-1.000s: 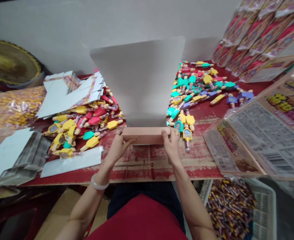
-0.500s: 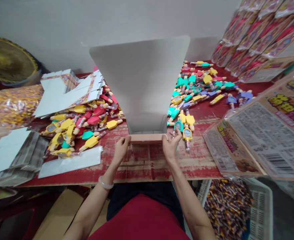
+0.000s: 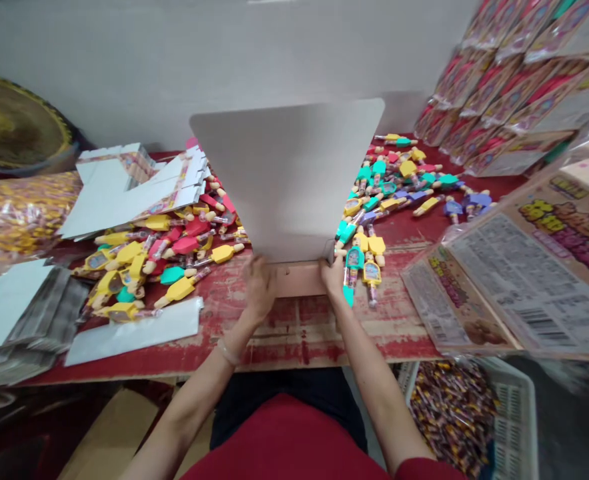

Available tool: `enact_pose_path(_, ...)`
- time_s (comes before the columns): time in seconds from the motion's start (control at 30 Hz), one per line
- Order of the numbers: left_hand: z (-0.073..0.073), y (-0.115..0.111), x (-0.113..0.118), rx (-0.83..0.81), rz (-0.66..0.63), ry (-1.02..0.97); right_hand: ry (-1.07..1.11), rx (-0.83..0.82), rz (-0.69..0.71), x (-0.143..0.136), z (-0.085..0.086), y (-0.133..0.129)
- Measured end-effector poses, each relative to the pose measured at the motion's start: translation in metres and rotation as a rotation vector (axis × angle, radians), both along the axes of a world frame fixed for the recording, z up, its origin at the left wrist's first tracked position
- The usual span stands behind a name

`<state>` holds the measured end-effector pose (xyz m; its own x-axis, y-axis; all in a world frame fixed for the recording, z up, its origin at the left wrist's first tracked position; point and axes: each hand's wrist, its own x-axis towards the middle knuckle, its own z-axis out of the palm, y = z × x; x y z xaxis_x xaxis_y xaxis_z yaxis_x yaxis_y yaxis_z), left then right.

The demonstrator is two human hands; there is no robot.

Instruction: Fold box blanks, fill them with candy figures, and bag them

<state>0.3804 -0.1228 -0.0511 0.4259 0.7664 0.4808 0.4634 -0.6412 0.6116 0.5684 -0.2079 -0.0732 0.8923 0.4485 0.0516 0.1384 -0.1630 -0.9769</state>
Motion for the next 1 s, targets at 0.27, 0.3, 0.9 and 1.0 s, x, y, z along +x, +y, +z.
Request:
enact_pose_path(0.27, 0.0, 0.0, 0.038, -0.002, -0.263, 0.52, 0.03, -0.114, 0.185, 0.031, 0.008, -0.045)
enact_pose_path(0.3, -0.003, 0.0, 0.038, 0.001, -0.281, 0.559, 0.013, -0.195, 0.166, 0.042, 0.012, -0.052)
enact_pose_path(0.9, -0.067, -0.046, 0.031, 0.167, -0.287, 0.546, -0.263, -0.123, 0.191, 0.032, 0.134, -0.107)
enact_pose_path(1.0, -0.069, -0.051, 0.037, 0.166, -0.27, 0.561, -0.341, -0.123, 0.491, -0.021, 0.116, -0.06)
